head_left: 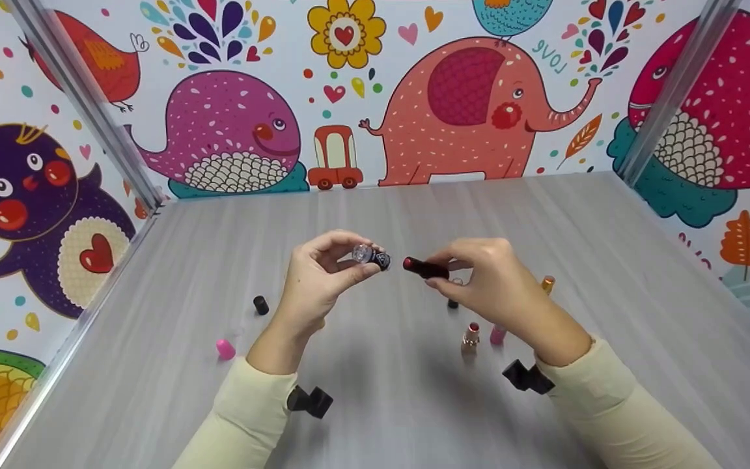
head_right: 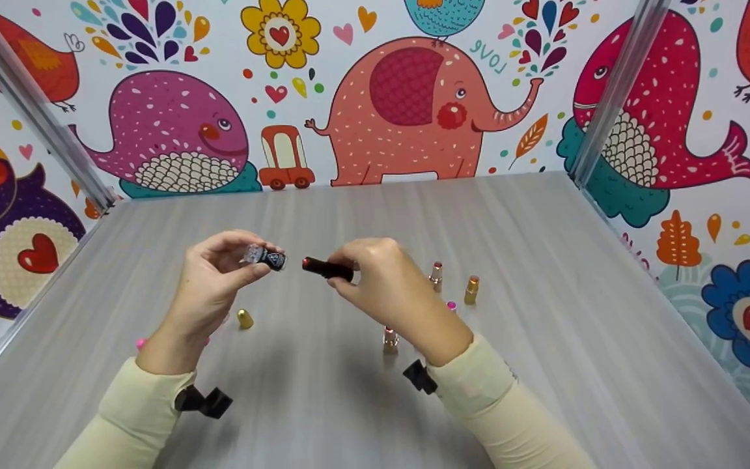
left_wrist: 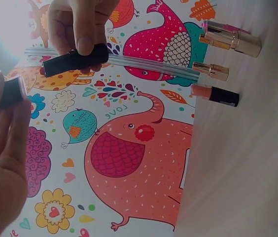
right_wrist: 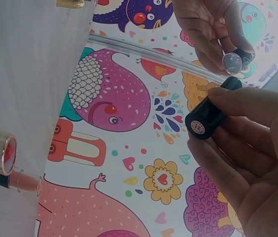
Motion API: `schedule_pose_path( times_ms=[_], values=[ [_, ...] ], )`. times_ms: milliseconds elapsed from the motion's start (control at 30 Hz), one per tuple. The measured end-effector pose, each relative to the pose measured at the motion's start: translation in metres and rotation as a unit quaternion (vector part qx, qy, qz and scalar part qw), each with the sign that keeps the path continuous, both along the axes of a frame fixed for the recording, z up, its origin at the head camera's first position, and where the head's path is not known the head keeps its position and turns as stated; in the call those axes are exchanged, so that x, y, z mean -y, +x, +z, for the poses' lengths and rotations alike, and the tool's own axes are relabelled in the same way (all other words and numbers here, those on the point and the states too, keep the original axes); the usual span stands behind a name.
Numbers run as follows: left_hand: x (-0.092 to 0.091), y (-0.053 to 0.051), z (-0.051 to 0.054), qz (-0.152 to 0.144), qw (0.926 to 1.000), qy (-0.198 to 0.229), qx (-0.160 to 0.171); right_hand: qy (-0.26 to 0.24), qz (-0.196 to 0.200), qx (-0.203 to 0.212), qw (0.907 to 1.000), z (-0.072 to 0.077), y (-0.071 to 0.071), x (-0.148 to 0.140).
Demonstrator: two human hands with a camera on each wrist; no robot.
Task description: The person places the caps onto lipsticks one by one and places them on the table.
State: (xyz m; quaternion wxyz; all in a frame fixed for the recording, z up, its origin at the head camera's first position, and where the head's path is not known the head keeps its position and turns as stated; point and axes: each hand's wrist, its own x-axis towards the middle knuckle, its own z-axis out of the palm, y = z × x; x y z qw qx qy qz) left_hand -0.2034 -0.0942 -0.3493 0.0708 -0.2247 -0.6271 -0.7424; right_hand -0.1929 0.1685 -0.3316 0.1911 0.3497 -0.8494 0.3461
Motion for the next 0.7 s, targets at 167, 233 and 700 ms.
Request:
schedule_pose_path(
  times_ms=[167, 233, 700],
  values=[
    [-0.002, 0.0, -0.002, -0.003, 1.0, 0.003, -0.005, 0.005, 0.001, -0.003, 1.0, -0.001, 0.001, 0.001],
    [-0.004, 0.001, -0.002, -0.01, 0.9999, 0.004, -0.006, 0.006, 0.002, 0.0, 1.0, -0.001, 0.001, 0.002],
    [-0.013, 0.003, -0.008, -0.029, 0.9994, -0.011, -0.014, 0.009, 0.024, -0.01, 0.9996, -0.004, 0.001, 0.007]
  ],
)
